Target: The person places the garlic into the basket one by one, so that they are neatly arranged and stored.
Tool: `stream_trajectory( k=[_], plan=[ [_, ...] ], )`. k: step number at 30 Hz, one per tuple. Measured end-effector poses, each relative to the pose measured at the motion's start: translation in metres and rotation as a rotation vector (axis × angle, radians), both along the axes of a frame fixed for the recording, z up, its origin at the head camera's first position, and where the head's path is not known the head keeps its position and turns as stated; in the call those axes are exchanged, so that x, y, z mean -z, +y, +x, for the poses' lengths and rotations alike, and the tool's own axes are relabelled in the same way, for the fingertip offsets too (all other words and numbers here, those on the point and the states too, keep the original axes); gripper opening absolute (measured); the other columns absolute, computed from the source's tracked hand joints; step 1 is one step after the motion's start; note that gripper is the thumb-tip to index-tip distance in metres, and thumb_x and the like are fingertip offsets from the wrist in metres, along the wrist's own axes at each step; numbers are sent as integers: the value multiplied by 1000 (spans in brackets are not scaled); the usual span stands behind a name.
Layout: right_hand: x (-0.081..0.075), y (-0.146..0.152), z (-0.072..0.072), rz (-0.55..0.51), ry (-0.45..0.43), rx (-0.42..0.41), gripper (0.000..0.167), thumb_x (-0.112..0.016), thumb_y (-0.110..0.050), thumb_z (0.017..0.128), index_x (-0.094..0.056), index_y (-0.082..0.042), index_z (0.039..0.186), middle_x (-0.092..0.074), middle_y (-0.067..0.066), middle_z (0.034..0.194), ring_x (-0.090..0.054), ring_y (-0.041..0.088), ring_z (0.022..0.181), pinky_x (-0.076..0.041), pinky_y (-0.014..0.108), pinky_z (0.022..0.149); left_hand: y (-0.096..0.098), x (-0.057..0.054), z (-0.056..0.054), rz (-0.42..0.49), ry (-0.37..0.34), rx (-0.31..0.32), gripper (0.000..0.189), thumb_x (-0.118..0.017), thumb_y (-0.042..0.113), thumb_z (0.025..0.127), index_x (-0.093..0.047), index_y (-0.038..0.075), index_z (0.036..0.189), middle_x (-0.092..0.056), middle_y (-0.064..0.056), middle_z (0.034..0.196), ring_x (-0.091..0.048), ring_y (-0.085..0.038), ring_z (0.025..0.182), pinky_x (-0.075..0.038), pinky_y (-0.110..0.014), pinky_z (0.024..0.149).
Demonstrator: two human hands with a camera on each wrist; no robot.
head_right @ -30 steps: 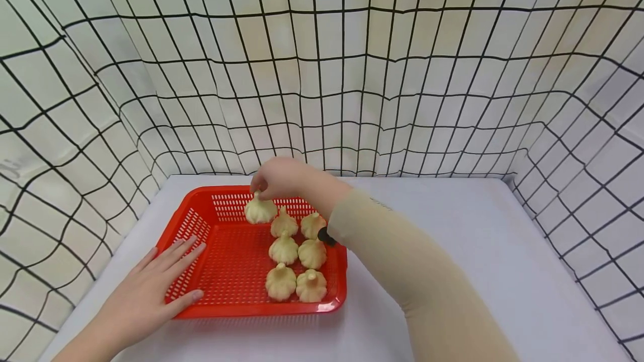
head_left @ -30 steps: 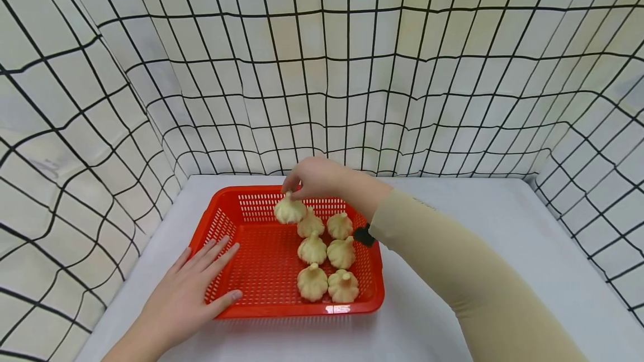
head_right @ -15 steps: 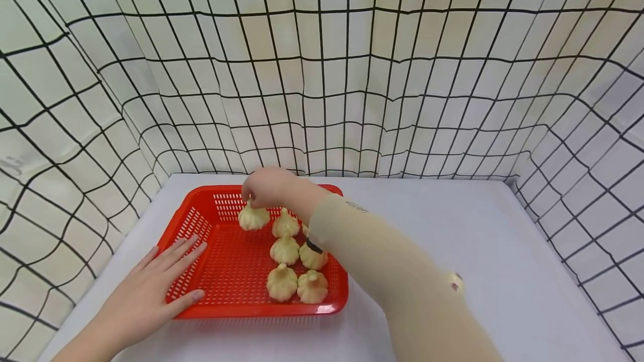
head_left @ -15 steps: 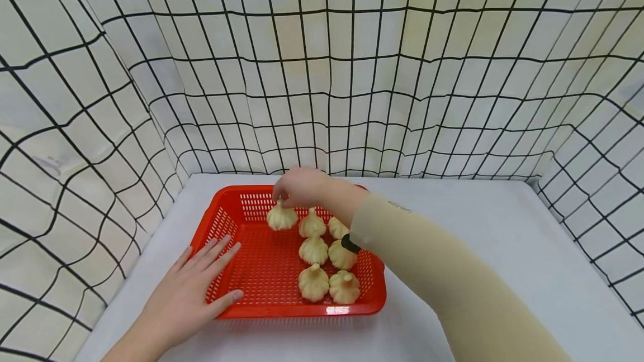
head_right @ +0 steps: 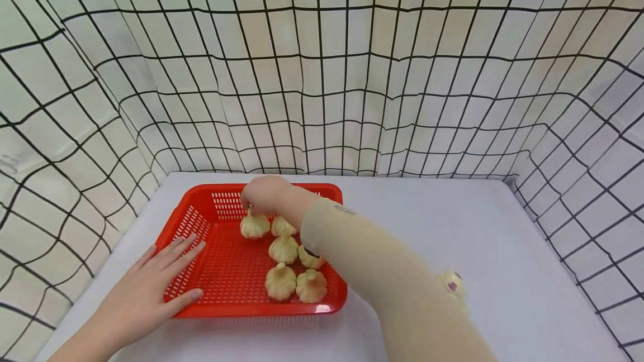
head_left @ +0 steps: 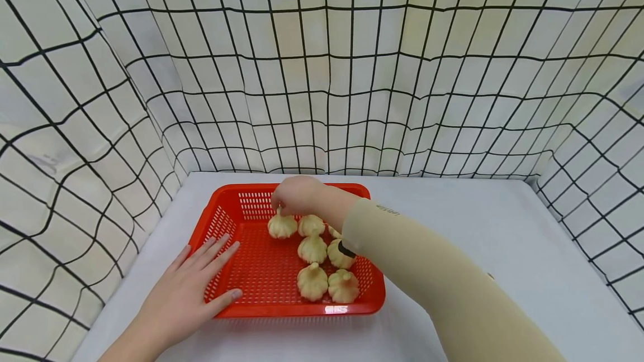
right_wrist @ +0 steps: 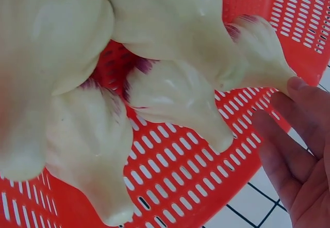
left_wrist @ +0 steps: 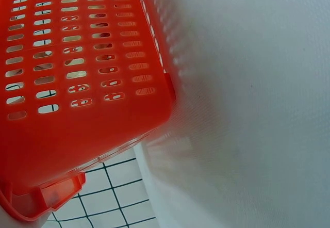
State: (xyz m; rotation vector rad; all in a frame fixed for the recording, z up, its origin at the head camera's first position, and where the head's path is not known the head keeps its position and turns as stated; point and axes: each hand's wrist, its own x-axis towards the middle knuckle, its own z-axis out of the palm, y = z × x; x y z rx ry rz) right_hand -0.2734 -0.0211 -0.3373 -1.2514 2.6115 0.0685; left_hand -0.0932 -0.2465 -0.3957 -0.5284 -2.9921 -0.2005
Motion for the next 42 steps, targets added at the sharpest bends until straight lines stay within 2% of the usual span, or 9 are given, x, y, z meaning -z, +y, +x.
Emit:
stream_trajectory(
  k=[8, 13, 18, 20, 25, 27, 32, 34, 42],
  plan=[
    [5, 0, 1, 27, 6, 3, 23, -65, -22, 97, -73, -22, 119, -68, -9, 117, -59, 10, 109, -48, 24, 91, -1, -1, 0, 4, 8, 2, 84, -64, 64, 85, -39, 23, 154, -36, -10, 158, -38, -38, 140, 18, -31, 116],
    [10, 1, 2, 36, 24, -9, 24, -63, -18, 98, -73, -22, 119, -68, -9, 118, -59, 9, 112, -48, 23, 92, 0, -1, 0, 7, 3, 2, 85, -63, 65, 85, -38, 24, 155, -35, -9, 158, -38, -37, 140, 13, -39, 120],
    [12, 2, 2, 35, 14, 6, 24, -63, -19, 98, -73, -23, 119, -68, -11, 117, -59, 9, 110, -48, 23, 92, -1, -1, 0, 5, 0, 1, 85, -64, 65, 85, -37, 24, 155, -35, -9, 158, -37, -37, 141, 17, -33, 117],
    [12, 3, 2, 35, 11, 14, 25, -64, -22, 98, -72, -24, 121, -67, -11, 118, -59, 9, 110, -48, 24, 92, -1, -1, 0, 7, 0, 0, 85, -64, 65, 85, -37, 24, 155, -35, -9, 158, -37, -37, 141, 12, -39, 120],
    [12, 3, 1, 34, 6, 17, 31, -66, -27, 97, -68, -25, 128, -66, -11, 124, -58, 9, 114, -48, 25, 93, 0, -2, -1, 11, -6, -1, 85, -66, 64, 84, -38, 25, 154, -36, -9, 158, -37, -37, 140, -16, -60, 117],
    [12, 3, 1, 21, -7, 17, 34, -67, -28, 96, -67, -25, 130, -65, -10, 126, -58, 10, 116, -48, 26, 94, -1, -1, 0, 11, -8, -1, 85, -66, 64, 84, -38, 24, 154, -36, -10, 158, -37, -37, 141, -15, -59, 117],
    [9, 7, 1, -11, -33, 13, 41, -69, -34, 94, -65, -22, 133, -64, -7, 129, -58, 11, 117, -47, 27, 95, 0, -2, 0, 9, -12, -1, 85, -64, 64, 85, -38, 24, 155, -35, -10, 158, -36, -38, 141, 7, -46, 121],
    [7, 9, 1, -16, -33, 8, 41, -69, -33, 94, -65, -23, 133, -64, -7, 129, -58, 11, 117, -47, 27, 96, 0, -3, 0, 7, -12, -2, 84, -63, 65, 86, -38, 24, 155, -35, -10, 158, -36, -38, 141, 11, -42, 120],
    [1, 20, -1, -62, -67, 31, 36, -69, -27, 94, -67, -23, 130, -66, -8, 122, -58, 9, 111, -47, 25, 93, 1, -3, 1, 8, -9, 8, 84, -61, 66, 87, -37, 23, 155, -34, -10, 159, -36, -38, 141, 1, -51, 121]
  ],
)
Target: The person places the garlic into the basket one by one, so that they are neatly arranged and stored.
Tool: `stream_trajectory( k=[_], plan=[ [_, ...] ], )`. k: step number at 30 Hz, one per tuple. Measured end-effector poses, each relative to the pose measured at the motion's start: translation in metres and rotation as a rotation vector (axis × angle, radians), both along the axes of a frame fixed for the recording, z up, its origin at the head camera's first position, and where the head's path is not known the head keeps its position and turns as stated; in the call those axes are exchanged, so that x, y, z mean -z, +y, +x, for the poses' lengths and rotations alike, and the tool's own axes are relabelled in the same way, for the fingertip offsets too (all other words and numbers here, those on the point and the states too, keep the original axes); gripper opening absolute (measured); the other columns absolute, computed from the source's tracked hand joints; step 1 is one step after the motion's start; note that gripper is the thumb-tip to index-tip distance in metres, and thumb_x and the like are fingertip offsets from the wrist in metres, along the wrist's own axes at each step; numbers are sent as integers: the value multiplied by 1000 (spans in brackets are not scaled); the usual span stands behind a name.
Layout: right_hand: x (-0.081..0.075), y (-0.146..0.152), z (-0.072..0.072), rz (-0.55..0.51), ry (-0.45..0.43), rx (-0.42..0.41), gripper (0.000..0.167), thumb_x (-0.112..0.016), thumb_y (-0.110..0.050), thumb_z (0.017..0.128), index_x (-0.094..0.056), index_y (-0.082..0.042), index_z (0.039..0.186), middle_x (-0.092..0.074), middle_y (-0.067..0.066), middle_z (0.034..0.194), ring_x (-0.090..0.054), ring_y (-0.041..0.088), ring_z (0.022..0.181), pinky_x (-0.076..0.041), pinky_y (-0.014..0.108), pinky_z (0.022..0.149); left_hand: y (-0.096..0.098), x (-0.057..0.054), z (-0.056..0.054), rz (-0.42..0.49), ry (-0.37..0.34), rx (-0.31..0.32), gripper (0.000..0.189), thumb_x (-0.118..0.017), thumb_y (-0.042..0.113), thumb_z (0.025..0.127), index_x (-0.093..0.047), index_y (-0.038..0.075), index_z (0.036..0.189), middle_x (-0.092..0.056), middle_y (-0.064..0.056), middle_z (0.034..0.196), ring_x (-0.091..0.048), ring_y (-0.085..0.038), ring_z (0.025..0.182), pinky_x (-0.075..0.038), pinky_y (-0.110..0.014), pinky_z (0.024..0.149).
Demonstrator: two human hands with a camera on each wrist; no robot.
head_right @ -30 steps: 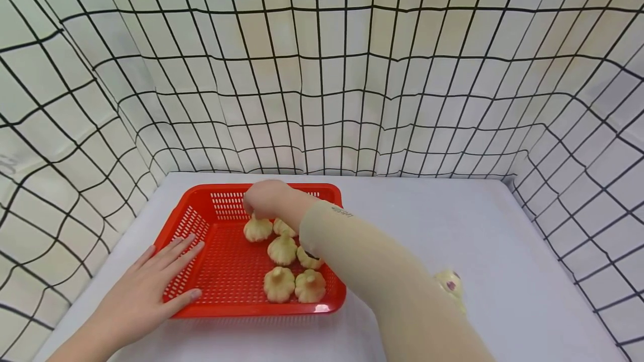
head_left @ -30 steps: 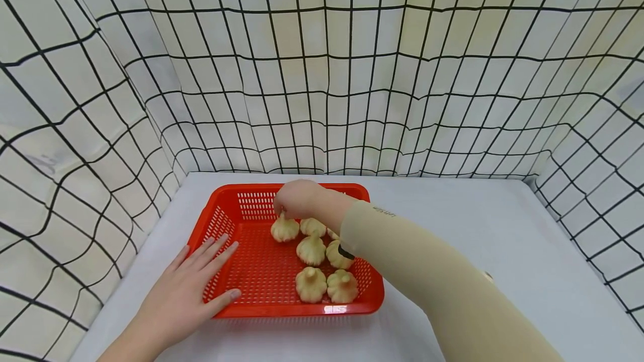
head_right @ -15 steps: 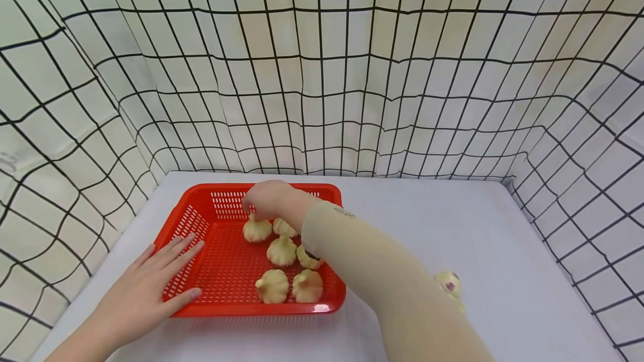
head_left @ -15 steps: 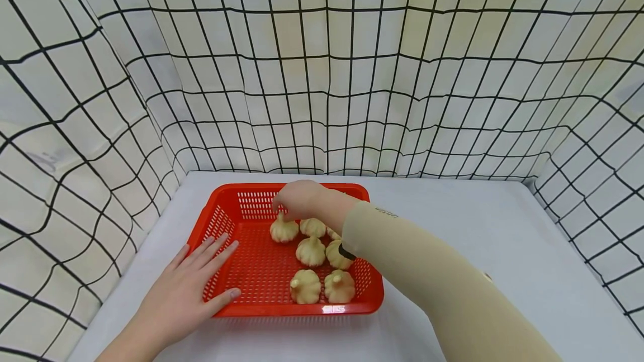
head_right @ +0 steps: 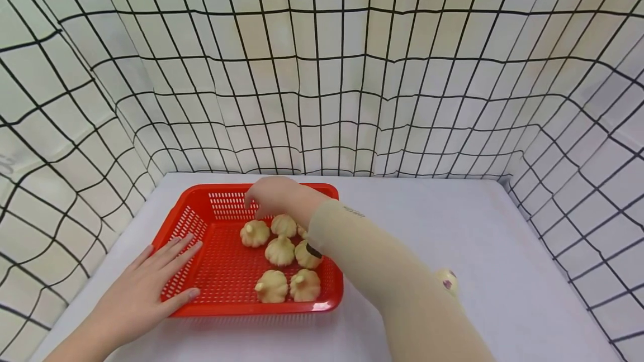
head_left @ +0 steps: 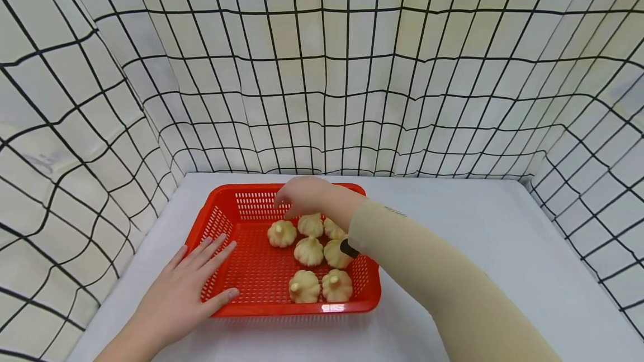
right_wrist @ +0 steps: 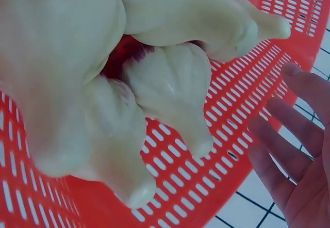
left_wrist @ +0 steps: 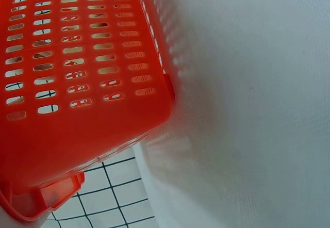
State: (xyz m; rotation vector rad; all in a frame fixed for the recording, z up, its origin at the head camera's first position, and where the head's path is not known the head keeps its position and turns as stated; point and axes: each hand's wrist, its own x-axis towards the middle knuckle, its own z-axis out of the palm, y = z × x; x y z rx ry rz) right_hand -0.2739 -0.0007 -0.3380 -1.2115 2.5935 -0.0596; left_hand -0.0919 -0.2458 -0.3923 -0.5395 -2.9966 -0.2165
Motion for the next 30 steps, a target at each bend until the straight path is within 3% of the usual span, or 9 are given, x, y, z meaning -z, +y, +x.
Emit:
stream_trajectory(
  k=[2, 4, 6, 9, 11, 13, 21, 30],
  plan=[
    [-2, 3, 0, -16, -11, 7, 36, -69, -28, 95, -67, -23, 130, -66, -8, 120, -58, 9, 109, -47, 26, 92, 0, 0, 0, 0, -1, -1, 84, -61, 66, 86, -37, 23, 155, -34, -9, 159, -36, -38, 141, -3, -54, 120],
    [-6, 8, 0, -39, -21, 19, 36, -69, -29, 94, -67, -23, 130, -66, -7, 119, -58, 9, 109, -48, 26, 90, 0, -1, 0, -3, 6, 0, 84, -61, 66, 87, -37, 23, 155, -34, -9, 159, -36, -38, 141, 3, -50, 121],
    [-9, 12, 0, -70, -27, 23, 37, -69, -30, 94, -67, -23, 130, -67, -6, 119, -59, 10, 109, -48, 26, 90, 0, -1, 0, -4, 11, 2, 84, -61, 66, 87, -37, 23, 155, -34, -9, 159, -35, -38, 141, 0, -52, 121],
    [-14, 20, -1, -121, -38, 36, 38, -70, -33, 94, -67, -23, 131, -68, -6, 118, -60, 11, 108, -49, 27, 88, -1, 0, 0, -7, 19, 5, 84, -61, 66, 87, -36, 24, 155, -34, -9, 159, -35, -37, 141, 14, -38, 119],
    [-16, 25, -3, -154, -39, 45, 39, -69, -36, 94, -67, -23, 131, -68, -6, 117, -60, 11, 106, -49, 27, 88, -1, 1, 0, -9, 18, 4, 84, -61, 66, 87, -36, 23, 155, -34, -9, 159, -36, -37, 141, 14, -38, 119],
    [-19, 32, -2, -190, -50, 61, 38, -69, -37, 94, -67, -23, 130, -68, -7, 115, -60, 9, 103, -49, 27, 87, -1, 1, 0, -13, 17, 3, 84, -61, 66, 87, -36, 23, 155, -34, -9, 159, -36, -37, 141, 21, -27, 113],
    [-29, 61, -3, -301, -53, 156, 32, -71, -36, 92, -71, -28, 123, -66, -13, 106, -60, 8, 96, -50, 26, 82, -1, 3, -1, -13, 32, 11, 84, -62, 64, 87, -36, 23, 155, -34, -9, 159, -36, -37, 141, 21, -27, 114],
    [-29, 98, -3, -343, -55, 250, 30, -71, -32, 92, -72, -27, 122, -66, -6, 109, -61, 12, 99, -53, 27, 76, -1, 3, -1, -16, 24, 7, 85, -62, 65, 86, -37, 23, 155, -34, -9, 159, -36, -37, 141, 19, -30, 115]
  ],
)
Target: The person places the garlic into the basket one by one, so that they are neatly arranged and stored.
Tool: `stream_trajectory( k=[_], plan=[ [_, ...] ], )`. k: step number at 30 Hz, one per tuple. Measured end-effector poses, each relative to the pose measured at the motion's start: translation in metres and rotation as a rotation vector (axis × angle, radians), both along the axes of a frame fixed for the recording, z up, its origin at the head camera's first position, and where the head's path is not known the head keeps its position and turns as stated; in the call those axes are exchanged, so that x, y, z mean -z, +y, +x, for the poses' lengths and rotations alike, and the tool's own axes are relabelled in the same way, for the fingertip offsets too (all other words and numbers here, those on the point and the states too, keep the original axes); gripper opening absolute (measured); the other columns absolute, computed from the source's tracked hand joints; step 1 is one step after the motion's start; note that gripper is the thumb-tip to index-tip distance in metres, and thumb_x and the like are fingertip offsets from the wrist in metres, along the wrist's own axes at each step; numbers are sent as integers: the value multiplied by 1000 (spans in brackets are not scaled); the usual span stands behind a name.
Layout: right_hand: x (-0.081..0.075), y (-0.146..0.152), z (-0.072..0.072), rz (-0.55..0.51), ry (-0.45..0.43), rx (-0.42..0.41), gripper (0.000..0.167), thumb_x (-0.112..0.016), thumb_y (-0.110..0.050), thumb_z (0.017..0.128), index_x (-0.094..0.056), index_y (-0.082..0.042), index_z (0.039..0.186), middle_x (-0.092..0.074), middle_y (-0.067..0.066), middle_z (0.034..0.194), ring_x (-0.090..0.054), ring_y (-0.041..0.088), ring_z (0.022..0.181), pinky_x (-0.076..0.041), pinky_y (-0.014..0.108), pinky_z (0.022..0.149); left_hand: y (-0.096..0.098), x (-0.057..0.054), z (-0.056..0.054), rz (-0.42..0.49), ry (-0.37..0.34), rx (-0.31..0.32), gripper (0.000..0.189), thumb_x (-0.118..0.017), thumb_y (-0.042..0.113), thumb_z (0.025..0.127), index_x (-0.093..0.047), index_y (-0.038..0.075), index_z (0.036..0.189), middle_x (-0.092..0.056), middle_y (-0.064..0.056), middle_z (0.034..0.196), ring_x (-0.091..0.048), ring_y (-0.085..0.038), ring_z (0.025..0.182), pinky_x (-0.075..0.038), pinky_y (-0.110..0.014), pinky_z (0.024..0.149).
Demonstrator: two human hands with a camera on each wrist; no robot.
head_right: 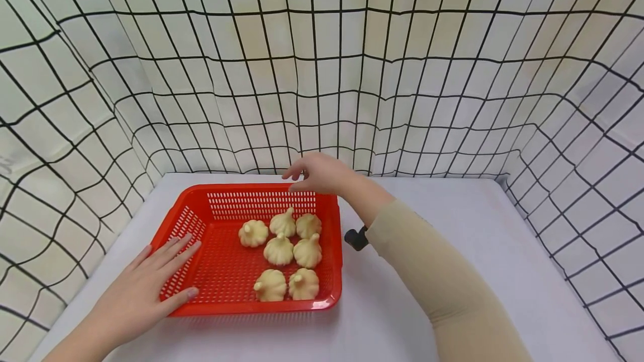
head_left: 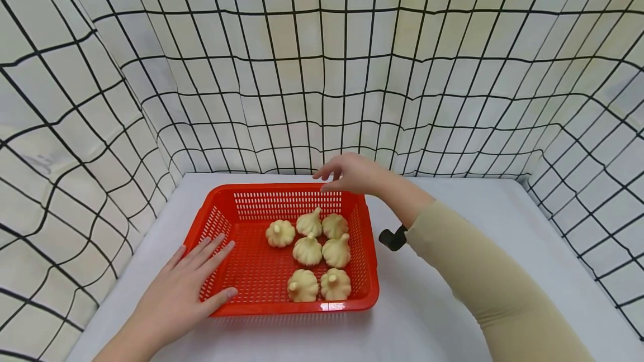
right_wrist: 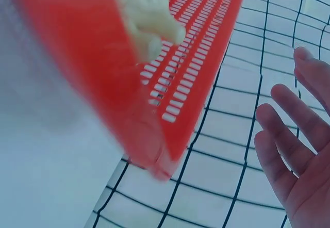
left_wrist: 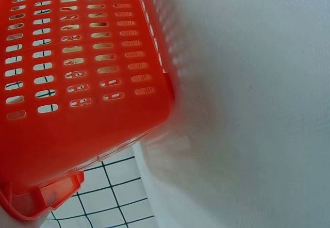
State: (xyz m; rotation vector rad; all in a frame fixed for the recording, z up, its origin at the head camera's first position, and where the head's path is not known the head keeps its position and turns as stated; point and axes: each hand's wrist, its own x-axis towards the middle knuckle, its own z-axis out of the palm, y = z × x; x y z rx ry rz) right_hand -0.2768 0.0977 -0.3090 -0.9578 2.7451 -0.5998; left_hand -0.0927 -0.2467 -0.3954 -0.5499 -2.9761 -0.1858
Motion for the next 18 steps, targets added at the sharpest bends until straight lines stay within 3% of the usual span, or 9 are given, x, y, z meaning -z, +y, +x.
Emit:
stream_trajectory(
  k=[6, 9, 18],
  plan=[
    [7, 25, 4, -22, -31, 59, 30, -72, -30, 92, -73, -25, 122, -67, -6, 112, -59, 14, 99, -55, 27, 72, 0, -1, 0, 5, -23, -10, 85, -64, 63, 86, -36, 23, 155, -33, -9, 159, -36, -38, 141, 0, -52, 121],
    [11, 38, 8, -33, -56, 96, 31, -74, -31, 91, -73, -26, 121, -68, -5, 113, -58, 16, 100, -55, 29, 71, 0, -1, 0, 7, -27, -11, 85, -65, 63, 85, -36, 23, 155, -34, -9, 159, -35, -38, 141, -8, -57, 119],
    [24, 73, 19, -74, -57, 97, 31, -75, -28, 90, -74, -20, 120, -70, 0, 115, -61, 16, 96, -56, 28, 67, 1, -1, 0, 8, -26, -15, 85, -64, 64, 86, -37, 23, 155, -34, -9, 159, -36, -38, 141, -5, -56, 120]
  ],
)
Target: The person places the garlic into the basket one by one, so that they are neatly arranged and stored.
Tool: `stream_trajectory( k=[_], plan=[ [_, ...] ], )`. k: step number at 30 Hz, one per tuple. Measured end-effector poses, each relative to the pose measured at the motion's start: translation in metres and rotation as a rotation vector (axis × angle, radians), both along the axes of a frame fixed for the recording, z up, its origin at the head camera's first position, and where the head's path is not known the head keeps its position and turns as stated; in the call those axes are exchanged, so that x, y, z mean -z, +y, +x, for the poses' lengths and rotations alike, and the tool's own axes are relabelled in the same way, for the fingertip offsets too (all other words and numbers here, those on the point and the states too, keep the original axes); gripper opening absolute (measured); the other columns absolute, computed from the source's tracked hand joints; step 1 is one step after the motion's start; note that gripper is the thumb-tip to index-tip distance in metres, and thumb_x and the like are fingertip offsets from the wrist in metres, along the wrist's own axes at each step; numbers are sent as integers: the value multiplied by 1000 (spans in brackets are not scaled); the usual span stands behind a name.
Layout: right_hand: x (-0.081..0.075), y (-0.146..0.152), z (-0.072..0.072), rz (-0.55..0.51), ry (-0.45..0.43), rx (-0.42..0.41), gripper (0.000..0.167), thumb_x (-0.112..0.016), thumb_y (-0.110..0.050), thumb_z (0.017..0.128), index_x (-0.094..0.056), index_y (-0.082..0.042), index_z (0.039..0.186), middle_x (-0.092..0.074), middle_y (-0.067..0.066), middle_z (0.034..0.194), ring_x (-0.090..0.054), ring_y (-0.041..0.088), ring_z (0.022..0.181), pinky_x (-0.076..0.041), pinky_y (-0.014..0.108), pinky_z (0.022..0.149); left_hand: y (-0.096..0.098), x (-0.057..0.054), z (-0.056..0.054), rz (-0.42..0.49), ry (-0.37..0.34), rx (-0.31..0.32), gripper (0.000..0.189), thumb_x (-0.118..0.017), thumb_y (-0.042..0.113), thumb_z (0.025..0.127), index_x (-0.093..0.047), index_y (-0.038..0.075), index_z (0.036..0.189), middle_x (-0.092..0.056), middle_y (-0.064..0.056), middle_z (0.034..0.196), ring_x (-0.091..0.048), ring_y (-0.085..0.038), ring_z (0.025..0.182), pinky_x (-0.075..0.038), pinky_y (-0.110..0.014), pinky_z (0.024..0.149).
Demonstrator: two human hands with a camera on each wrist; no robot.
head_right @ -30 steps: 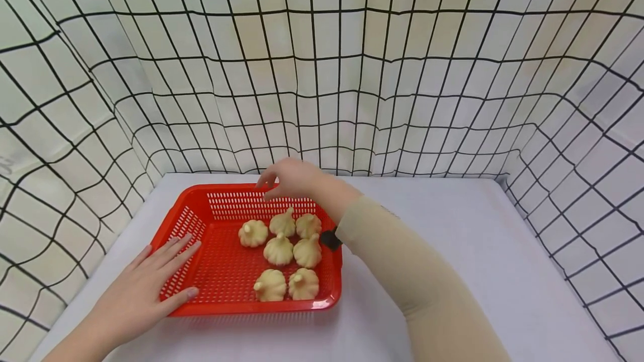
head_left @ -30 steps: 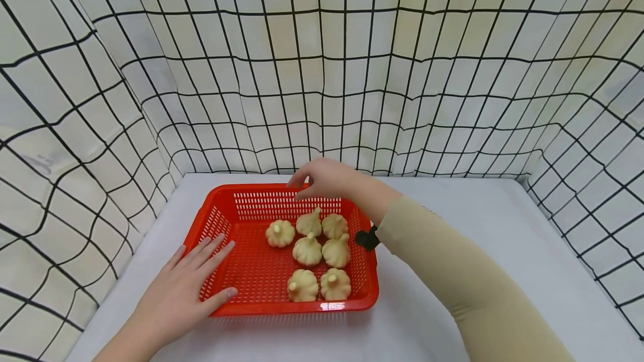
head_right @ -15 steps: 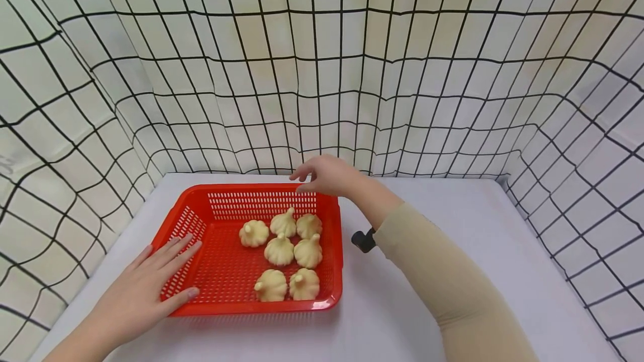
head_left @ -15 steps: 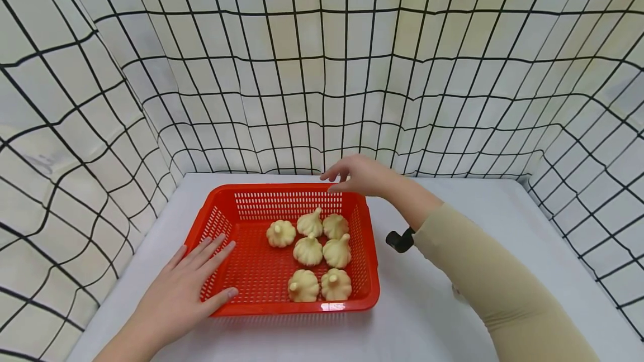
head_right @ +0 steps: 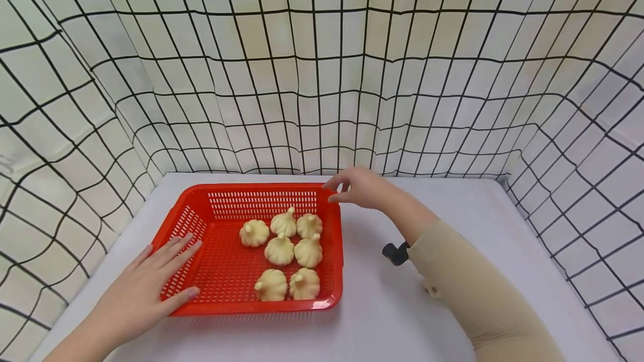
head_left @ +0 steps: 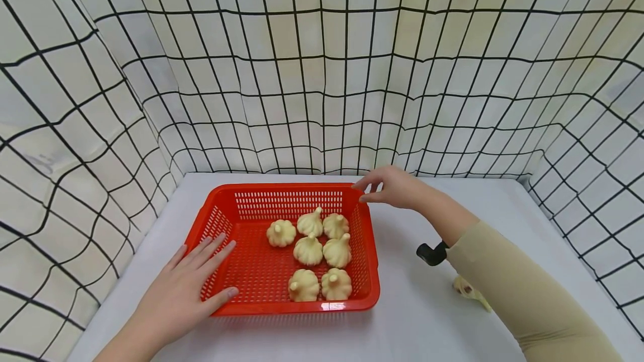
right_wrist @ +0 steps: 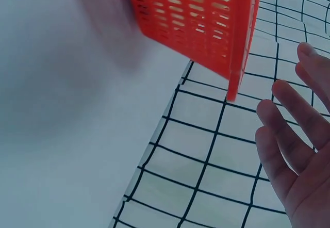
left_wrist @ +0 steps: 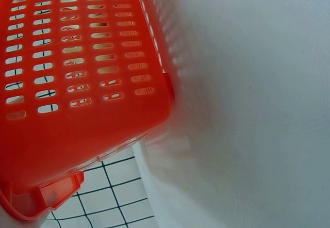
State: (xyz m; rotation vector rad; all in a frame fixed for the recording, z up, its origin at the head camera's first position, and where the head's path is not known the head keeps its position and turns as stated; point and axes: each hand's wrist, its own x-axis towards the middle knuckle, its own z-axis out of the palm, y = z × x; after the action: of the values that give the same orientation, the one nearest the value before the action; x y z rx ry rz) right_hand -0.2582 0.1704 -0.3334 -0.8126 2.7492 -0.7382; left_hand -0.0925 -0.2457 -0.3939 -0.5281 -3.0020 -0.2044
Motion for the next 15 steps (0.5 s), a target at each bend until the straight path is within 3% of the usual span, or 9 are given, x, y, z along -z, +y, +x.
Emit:
stream_trajectory(
  k=[4, 9, 15],
  plan=[
    [5, 16, 7, -1, 3, 13, 31, -76, -27, 89, -74, -22, 120, -70, 0, 112, -62, 15, 94, -56, 28, 69, 1, -1, 0, 3, 1, 3, 85, -63, 65, 86, -38, 22, 154, -34, -10, 158, -36, -38, 141, -10, -59, 118],
    [12, 38, 15, 24, -6, 47, 33, -77, -30, 88, -73, -24, 121, -70, -4, 111, -63, 14, 93, -57, 28, 71, 1, -1, 0, 4, 1, 3, 85, -63, 65, 86, -37, 23, 155, -34, -9, 159, -36, -38, 141, -7, -57, 119],
    [21, 65, 26, 15, -36, 59, 35, -77, -31, 87, -73, -25, 121, -70, -4, 111, -63, 12, 91, -56, 27, 71, 0, -1, -1, -3, 10, 10, 85, -62, 66, 86, -38, 22, 155, -35, -9, 158, -38, -38, 140, -18, -62, 115]
  ],
)
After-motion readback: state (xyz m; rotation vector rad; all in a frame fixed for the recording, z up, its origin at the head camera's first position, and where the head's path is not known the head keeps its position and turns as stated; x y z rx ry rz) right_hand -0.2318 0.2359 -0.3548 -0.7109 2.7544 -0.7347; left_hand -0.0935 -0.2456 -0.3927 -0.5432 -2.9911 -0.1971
